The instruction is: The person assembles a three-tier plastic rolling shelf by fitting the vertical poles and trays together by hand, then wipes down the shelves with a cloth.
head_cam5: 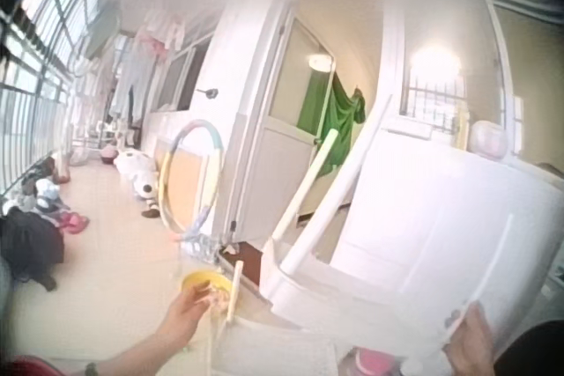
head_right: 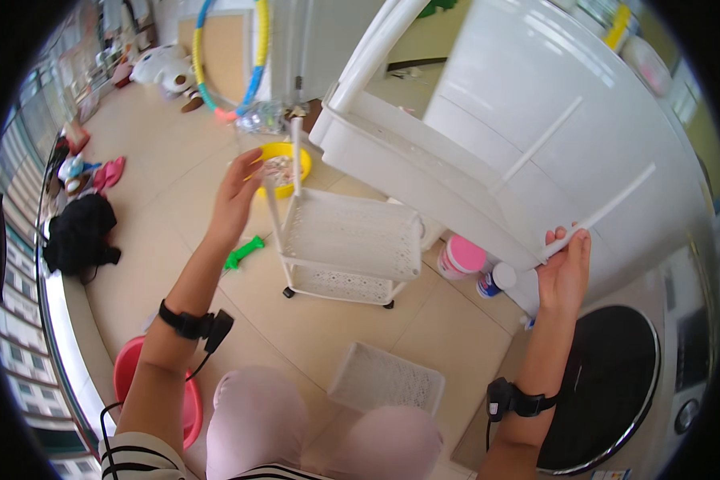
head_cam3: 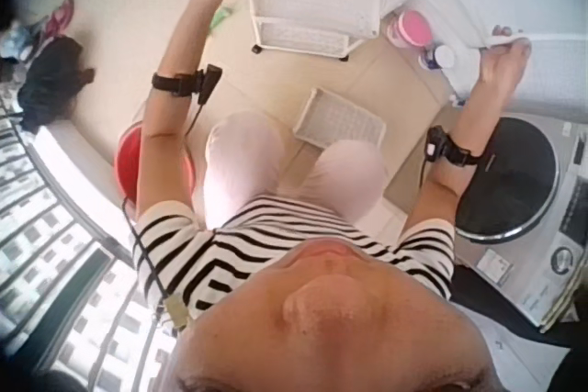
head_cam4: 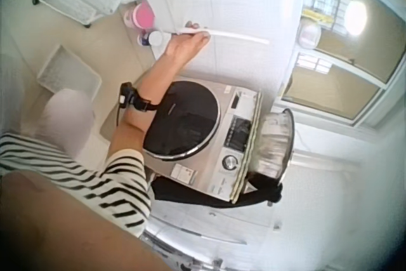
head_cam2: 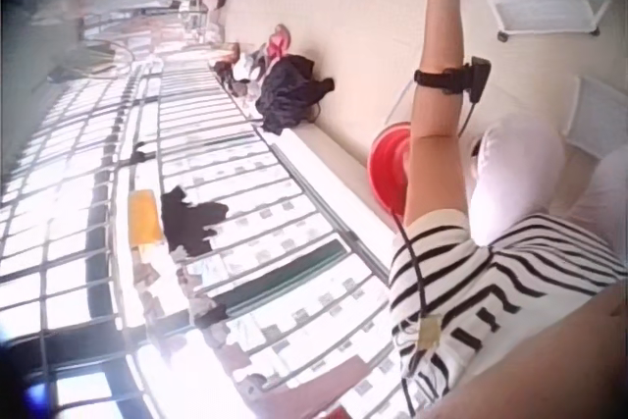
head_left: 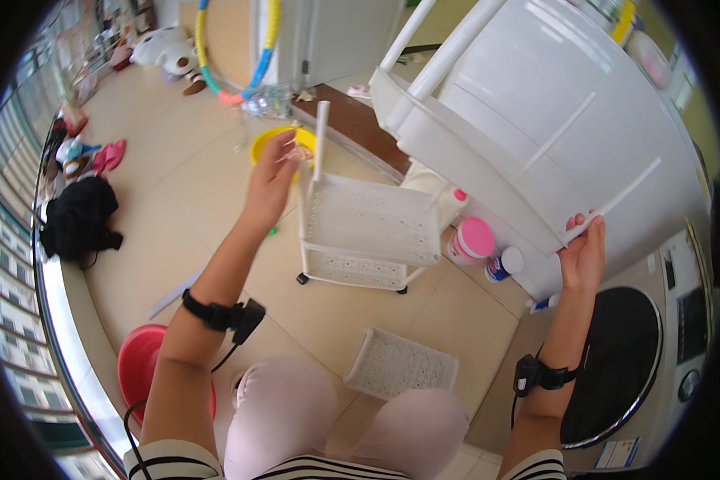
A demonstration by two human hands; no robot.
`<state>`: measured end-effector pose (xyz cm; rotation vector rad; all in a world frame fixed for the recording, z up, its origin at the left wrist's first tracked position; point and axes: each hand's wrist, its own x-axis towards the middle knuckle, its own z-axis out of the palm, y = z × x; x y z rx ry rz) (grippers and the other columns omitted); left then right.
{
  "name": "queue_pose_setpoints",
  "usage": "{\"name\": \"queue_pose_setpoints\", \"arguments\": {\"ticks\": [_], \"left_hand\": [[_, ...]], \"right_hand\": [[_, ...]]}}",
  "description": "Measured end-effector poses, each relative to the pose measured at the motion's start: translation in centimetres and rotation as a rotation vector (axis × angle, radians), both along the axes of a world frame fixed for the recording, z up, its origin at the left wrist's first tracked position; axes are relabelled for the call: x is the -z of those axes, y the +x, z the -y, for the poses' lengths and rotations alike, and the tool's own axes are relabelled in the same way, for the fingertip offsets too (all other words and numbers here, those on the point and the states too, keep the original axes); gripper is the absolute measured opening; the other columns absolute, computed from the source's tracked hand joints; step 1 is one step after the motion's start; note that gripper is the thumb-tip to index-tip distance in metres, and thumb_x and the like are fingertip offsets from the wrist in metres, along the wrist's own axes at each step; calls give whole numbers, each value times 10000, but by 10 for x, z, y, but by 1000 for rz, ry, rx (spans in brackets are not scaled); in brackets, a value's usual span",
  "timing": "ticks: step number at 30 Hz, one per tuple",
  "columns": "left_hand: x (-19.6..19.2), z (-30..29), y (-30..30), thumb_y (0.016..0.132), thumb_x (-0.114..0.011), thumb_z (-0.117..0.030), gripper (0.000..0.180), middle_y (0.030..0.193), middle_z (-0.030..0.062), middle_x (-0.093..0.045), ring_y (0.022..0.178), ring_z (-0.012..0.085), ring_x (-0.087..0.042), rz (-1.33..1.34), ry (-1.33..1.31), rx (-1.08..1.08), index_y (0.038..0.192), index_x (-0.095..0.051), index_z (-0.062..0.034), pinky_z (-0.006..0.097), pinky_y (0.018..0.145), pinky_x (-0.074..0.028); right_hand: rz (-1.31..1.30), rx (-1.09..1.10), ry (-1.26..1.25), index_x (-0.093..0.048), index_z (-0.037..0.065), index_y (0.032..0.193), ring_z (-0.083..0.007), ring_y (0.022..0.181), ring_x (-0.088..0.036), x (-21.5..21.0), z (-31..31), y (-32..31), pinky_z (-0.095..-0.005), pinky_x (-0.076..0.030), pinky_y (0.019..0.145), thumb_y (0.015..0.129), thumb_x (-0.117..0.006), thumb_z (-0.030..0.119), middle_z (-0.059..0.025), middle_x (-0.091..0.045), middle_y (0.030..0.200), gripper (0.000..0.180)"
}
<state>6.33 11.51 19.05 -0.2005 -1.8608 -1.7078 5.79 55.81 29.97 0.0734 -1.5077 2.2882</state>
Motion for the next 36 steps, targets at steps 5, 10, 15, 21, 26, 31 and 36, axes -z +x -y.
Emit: {"name": "queue_pose_setpoints", "arguments": {"ticks": [5,10,15,21,26,31,36], "left_hand": [[7,22,-69,865,-472,-132,465,1312,114,-402,1195,199,-397,192,376,85,1307,-361,-39,297,983,-311],[10,29,-119,889,-466,-159,476,1335,95,-395,1231,185,-353,84,243,193,1331,-331,-46,292,999,-292],[31,17,-163,872,-493,-131,448,1179,119,-512,1046,185,-490,-32,159,221,1288,-370,-16,286,891,-396],[43,5,-167,815,-576,-83,418,998,111,-570,866,165,-557,-108,294,264,1208,-459,0,281,773,-467],[37,3,-162,797,-597,-85,418,909,72,-545,761,142,-535,-137,173,214,1205,-511,-109,278,699,-463],[39,-4,-174,784,-603,-88,425,894,77,-546,710,171,-533,-198,108,212,1198,-532,-152,309,652,-451],[30,-2,-165,826,-545,-101,413,887,82,-538,730,163,-490,-157,-50,175,1227,-512,-195,294,696,-444]], "right_hand": [[69,-50,38,-446,157,1051,-130,855,-486,-1,41,-33,-384,-427,755,926,-440,309,2,-511,890,197],[131,-134,63,-447,161,1055,-119,841,-497,-3,53,-70,-443,-422,767,927,-437,306,4,-513,894,193],[47,-14,207,-434,162,1093,-129,862,-485,-6,51,-79,-440,-410,782,930,-427,305,2,-506,898,217],[24,51,261,-414,160,1122,-136,851,-479,-2,48,-84,-427,-415,778,933,-416,305,-5,-501,907,239],[-102,105,384,-402,153,1111,-131,814,-480,2,46,-84,-392,-440,735,939,-397,312,-5,-489,890,235],[-130,74,447,-414,142,1093,-140,810,-478,7,32,-85,-395,-453,782,945,-379,305,-17,-480,894,223],[-149,94,465,-394,142,1113,-130,791,-472,8,44,-80,-339,-438,727,941,-392,317,-16,-475,867,245]]}}
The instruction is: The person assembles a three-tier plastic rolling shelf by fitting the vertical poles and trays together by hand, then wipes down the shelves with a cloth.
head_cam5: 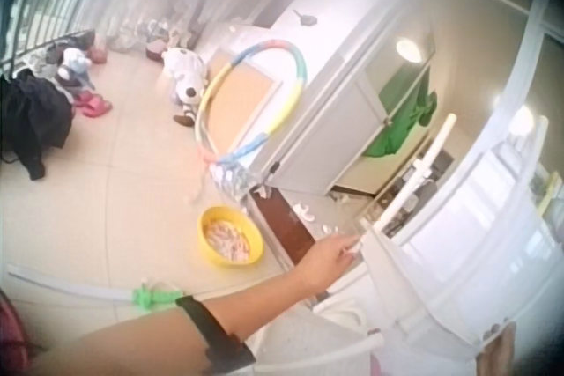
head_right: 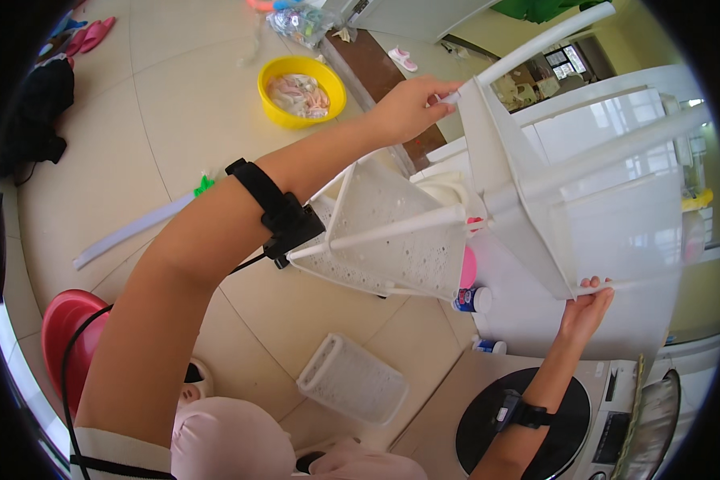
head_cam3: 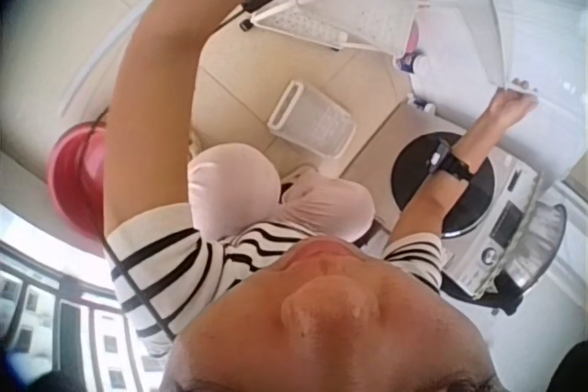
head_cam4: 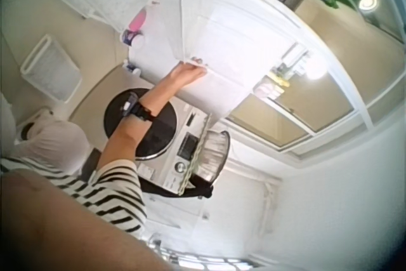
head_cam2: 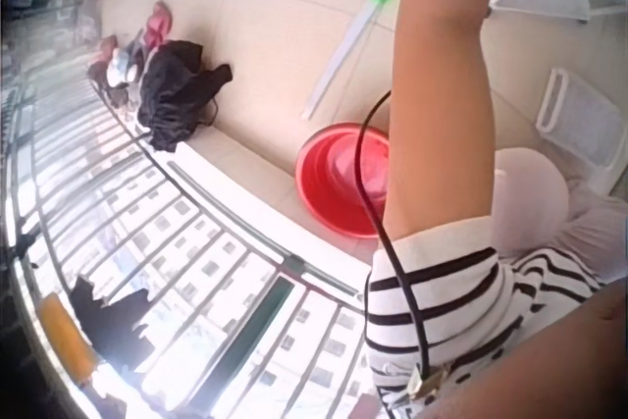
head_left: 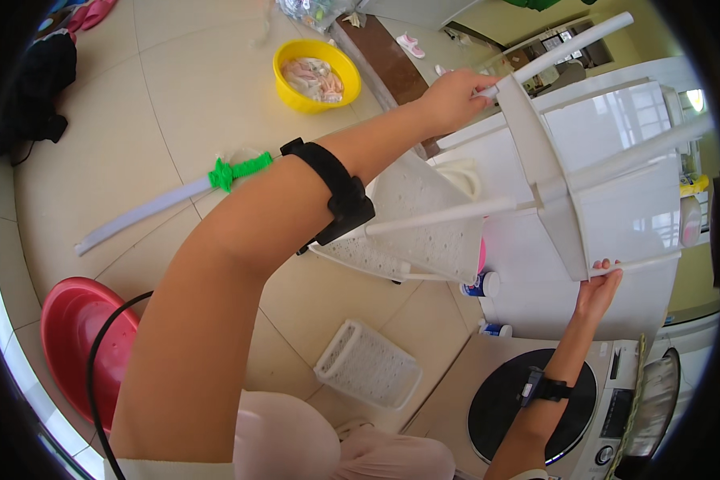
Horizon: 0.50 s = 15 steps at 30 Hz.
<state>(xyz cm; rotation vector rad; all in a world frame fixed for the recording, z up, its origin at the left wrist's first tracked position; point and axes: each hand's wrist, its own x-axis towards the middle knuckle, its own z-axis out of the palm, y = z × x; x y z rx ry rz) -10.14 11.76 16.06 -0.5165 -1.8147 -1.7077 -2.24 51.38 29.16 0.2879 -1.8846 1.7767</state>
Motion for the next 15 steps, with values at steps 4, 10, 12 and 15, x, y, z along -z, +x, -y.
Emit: {"name": "queue_pose_setpoints", "arguments": {"ticks": [4,10,12,15], "left_hand": [[5,0,-1,830,-537,-107,399,914,87,-547,741,171,-495,-61,-6,-89,1222,-518,-181,294,710,-443],[-1,-6,-10,849,-474,-125,352,1026,50,-565,868,143,-509,46,315,310,1191,-529,-59,246,815,-396],[-9,-4,-6,867,-412,-158,336,965,62,-588,833,152,-516,174,415,277,1162,-545,-65,292,722,-427],[-16,-7,10,864,-392,-175,343,976,60,-591,843,142,-511,139,470,257,1138,-555,-49,282,761,-412]], "right_hand": [[41,-57,51,-384,130,1126,-133,804,-466,-3,-5,1,-320,-429,730,946,-383,305,-26,-481,890,251],[33,-26,-20,-375,130,1142,-141,839,-461,6,0,-3,-306,-411,739,951,-373,299,-30,-489,909,256],[21,-7,-46,-374,132,1144,-142,844,-461,9,7,-2,-305,-408,741,951,-373,300,-28,-490,908,256],[13,84,-20,-374,134,1141,-147,853,-462,8,12,-2,-312,-409,741,949,-376,311,-25,-490,910,261]]}}
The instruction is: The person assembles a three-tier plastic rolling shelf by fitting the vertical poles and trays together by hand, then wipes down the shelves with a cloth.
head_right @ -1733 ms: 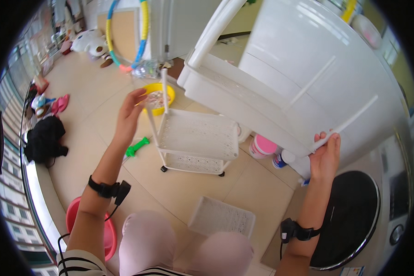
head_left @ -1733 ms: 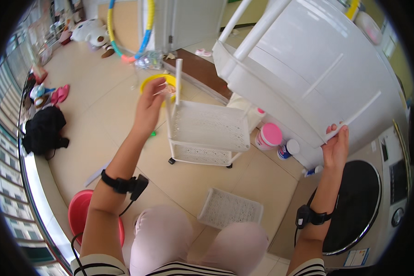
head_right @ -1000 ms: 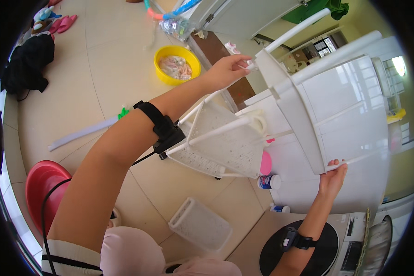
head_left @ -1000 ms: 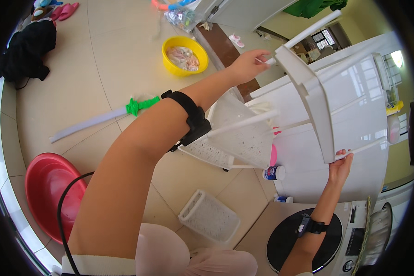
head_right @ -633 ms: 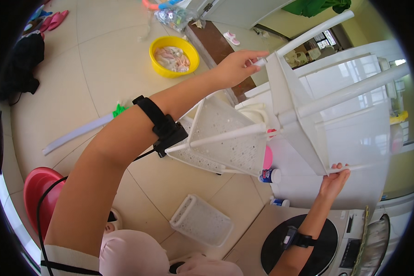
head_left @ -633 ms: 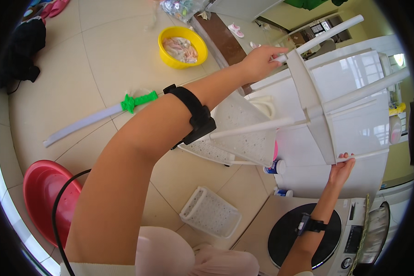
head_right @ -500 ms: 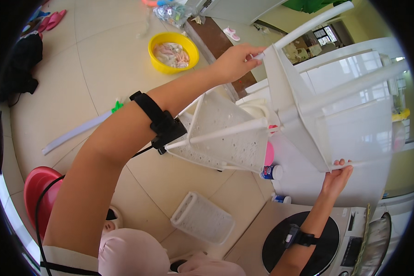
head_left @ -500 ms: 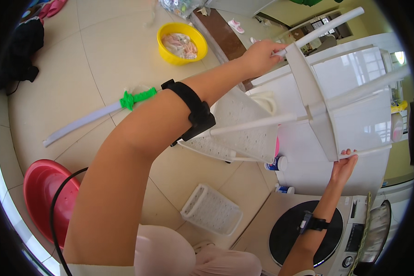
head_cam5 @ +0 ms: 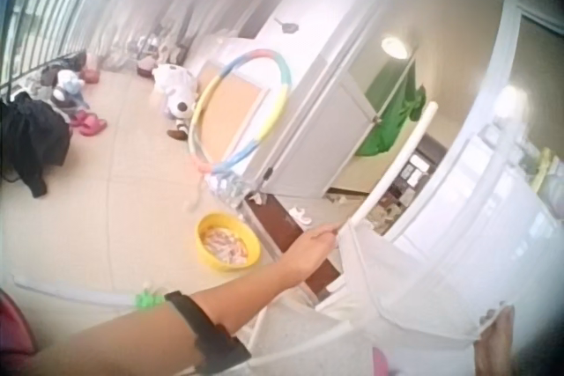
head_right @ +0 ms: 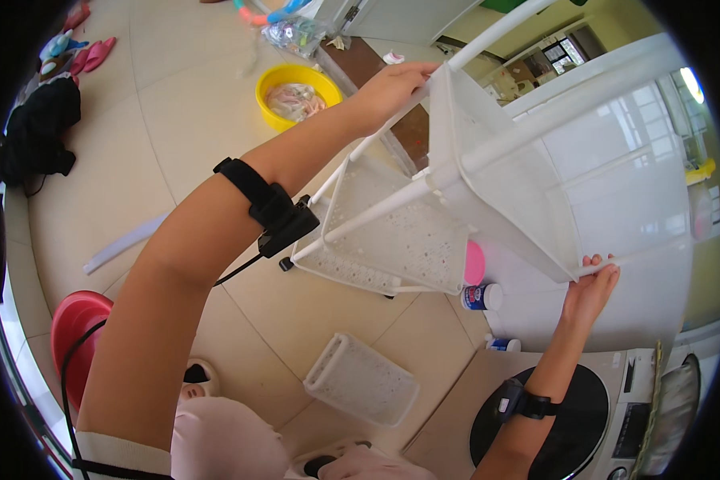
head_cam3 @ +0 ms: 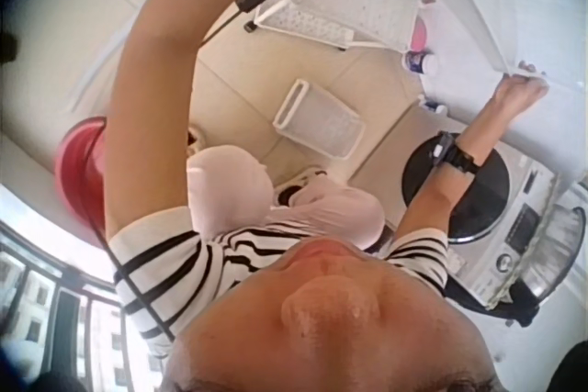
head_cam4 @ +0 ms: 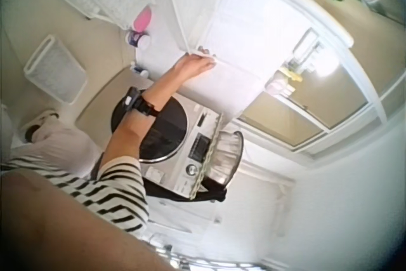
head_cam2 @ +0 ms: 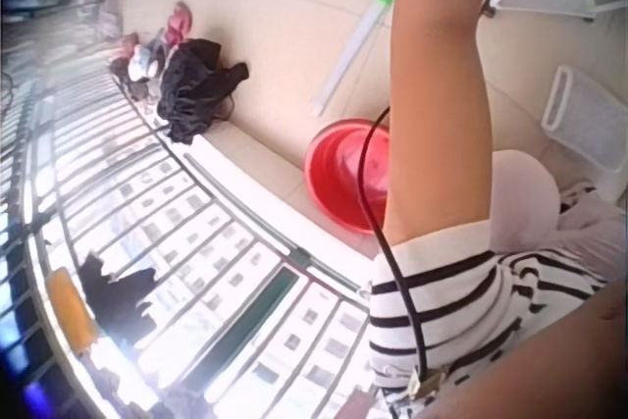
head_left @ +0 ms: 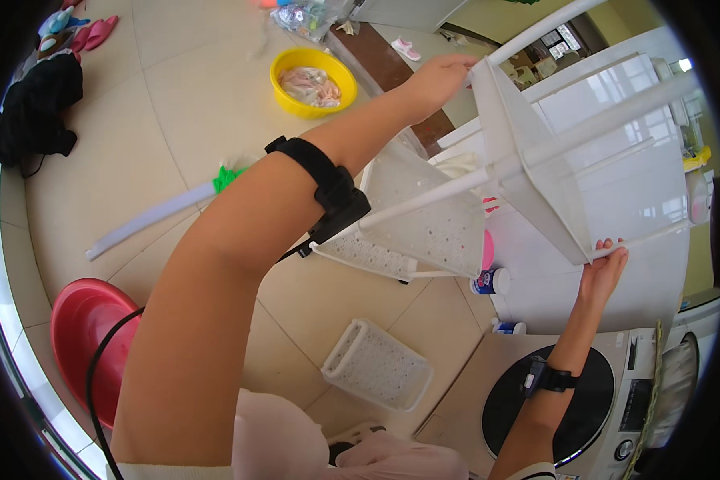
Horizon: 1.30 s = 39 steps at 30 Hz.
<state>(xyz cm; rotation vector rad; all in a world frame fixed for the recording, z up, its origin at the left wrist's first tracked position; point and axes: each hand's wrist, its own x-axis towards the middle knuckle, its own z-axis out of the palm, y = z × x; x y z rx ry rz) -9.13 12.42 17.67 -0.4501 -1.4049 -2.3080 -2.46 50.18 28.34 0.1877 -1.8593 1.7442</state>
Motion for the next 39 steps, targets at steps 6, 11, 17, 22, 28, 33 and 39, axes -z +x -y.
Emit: {"name": "queue_pose_setpoints", "arguments": {"ticks": [6,11,17,22,28,33,39], "left_hand": [[-11,-1,1,900,-417,-266,328,968,59,-595,879,143,-527,-63,-37,-35,1085,-571,-43,282,786,-409],[-12,15,-8,895,-453,-314,327,892,60,-607,808,137,-536,53,-234,-47,1011,-598,-44,278,749,-422],[-3,18,5,889,-461,-320,334,858,90,-601,780,155,-543,12,-331,-172,987,-601,-33,292,723,-427],[-3,6,63,860,-514,-275,460,950,107,-480,790,183,-465,-460,-418,-538,1278,-422,-106,296,728,-415],[14,-9,120,792,-616,-292,475,995,112,-488,870,211,-472,-376,-562,-212,1223,-469,-154,311,753,-407],[15,-15,97,667,-711,-347,503,1075,102,-483,1068,319,-434,-839,-643,-684,1039,-507,-77,392,880,-365],[12,-20,96,648,-716,-346,469,1029,104,-482,1102,329,-421,-821,-621,-661,945,-495,-57,409,882,-370]], "right_hand": [[-6,-36,24,-360,132,1162,-176,867,-474,2,4,1,-333,-403,740,947,-373,332,-21,-493,915,294],[18,-10,20,-357,139,1188,-212,980,-495,3,4,2,-362,-409,778,952,-349,339,-26,-494,938,309],[17,68,12,-352,148,1246,-236,1054,-476,16,19,4,-399,-392,859,949,-339,356,-53,-458,1020,362],[-19,95,30,-349,161,1259,-239,1040,-471,15,15,5,-411,-391,858,947,-339,364,-63,-443,1035,373],[6,113,20,-359,185,1268,-222,994,-469,19,21,7,-406,-399,835,945,-338,365,-50,-454,1001,370],[13,114,38,-370,192,1264,-196,957,-466,21,21,8,-392,-409,813,947,-325,361,-37,-456,987,363],[19,107,13,-375,191,1262,-178,914,-465,23,17,10,-374,-415,807,949,-315,342,-28,-457,971,353]]}}
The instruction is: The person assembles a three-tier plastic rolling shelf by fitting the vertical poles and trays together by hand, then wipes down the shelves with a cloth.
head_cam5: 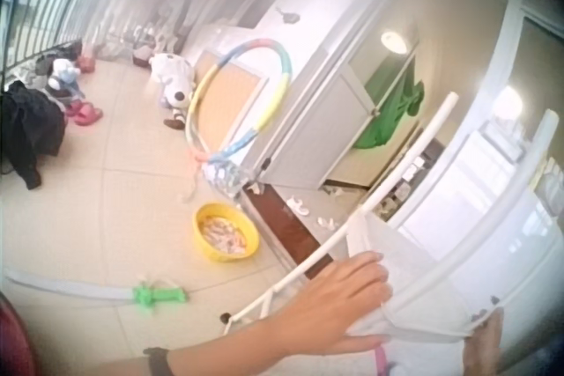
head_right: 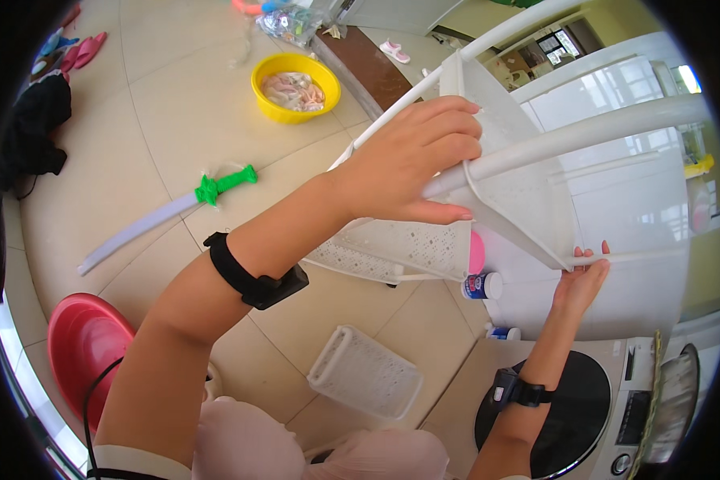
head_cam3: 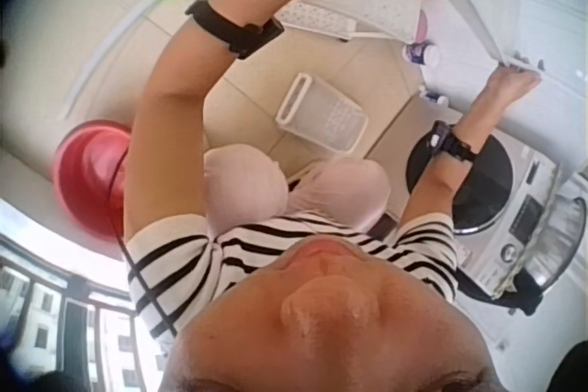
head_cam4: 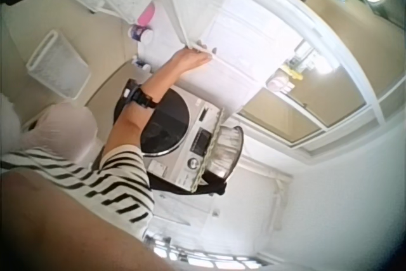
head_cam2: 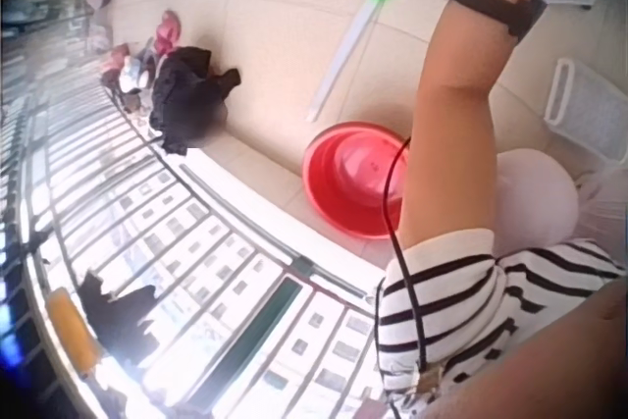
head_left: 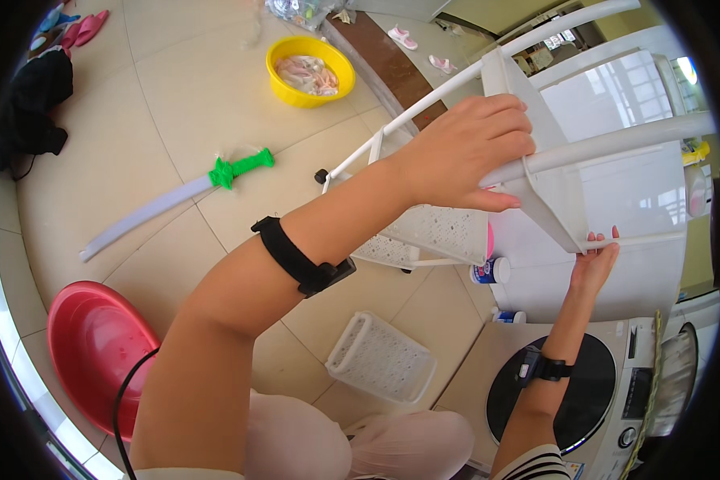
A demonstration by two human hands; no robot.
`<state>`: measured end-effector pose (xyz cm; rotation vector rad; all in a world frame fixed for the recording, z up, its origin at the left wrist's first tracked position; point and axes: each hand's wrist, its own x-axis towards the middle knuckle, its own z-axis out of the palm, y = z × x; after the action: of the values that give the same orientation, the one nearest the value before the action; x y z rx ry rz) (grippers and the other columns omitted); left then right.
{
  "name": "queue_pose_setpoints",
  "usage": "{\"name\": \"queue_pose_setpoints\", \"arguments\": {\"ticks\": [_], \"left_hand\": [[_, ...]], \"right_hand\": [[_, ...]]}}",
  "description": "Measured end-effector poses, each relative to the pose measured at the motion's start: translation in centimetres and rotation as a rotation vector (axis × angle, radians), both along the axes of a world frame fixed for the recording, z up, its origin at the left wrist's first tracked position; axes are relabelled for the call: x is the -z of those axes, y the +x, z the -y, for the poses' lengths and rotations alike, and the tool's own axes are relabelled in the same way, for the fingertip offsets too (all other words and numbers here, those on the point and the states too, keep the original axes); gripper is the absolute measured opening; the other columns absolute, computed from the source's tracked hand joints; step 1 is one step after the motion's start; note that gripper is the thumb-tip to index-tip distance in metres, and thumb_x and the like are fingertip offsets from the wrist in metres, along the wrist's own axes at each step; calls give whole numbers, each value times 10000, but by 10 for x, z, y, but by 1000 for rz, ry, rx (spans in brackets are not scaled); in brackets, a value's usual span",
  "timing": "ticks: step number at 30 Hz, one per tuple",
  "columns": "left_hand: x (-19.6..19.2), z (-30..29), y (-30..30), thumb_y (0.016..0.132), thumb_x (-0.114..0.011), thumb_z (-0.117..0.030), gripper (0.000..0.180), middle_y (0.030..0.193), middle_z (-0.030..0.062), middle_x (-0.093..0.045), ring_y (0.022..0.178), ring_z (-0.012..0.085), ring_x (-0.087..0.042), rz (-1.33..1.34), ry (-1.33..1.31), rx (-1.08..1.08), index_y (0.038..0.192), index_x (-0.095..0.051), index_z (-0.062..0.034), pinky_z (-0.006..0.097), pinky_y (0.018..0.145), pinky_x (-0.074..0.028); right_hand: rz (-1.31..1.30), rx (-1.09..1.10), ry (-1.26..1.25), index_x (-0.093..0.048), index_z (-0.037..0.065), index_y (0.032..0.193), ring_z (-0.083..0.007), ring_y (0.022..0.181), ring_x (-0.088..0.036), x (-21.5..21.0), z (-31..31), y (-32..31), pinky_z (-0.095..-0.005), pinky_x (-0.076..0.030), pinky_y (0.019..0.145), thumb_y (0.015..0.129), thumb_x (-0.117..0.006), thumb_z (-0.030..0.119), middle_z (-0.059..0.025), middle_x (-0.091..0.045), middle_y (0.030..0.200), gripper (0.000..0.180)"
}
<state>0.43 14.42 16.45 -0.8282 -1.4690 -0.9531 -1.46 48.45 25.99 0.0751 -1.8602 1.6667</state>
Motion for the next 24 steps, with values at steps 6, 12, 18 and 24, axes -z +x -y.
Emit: {"name": "queue_pose_setpoints", "arguments": {"ticks": [6,12,18,24], "left_hand": [[-2,7,7,661,-706,-362,469,1025,115,-476,1097,343,-418,28,-121,-18,926,-484,-44,412,888,-375],[-2,3,22,641,-733,-321,509,1066,134,-465,1146,366,-382,74,-140,17,958,-460,-32,418,933,-361],[5,0,30,623,-751,-245,507,1110,134,-453,1191,366,-350,115,-35,69,977,-457,-32,420,954,-349],[4,-8,19,624,-746,-226,494,1134,133,-448,1199,357,-342,88,32,83,980,-463,-35,424,959,-347]], "right_hand": [[23,-42,-15,-333,192,1303,-197,973,-475,0,2,7,-368,-398,856,947,-326,345,-63,-445,1005,387],[-214,367,242,-226,15,1344,-303,1217,-352,17,16,29,-400,-235,1029,931,-384,248,-188,-301,1320,500],[-156,-193,1243,-347,-49,1281,-309,1246,-331,-10,156,56,-379,-239,1030,879,-434,68,-216,-371,1313,428],[191,-573,1117,-325,-32,1308,-240,1255,-322,-49,210,-61,-320,-240,1029,886,-502,283,-190,-368,1327,556]]}}
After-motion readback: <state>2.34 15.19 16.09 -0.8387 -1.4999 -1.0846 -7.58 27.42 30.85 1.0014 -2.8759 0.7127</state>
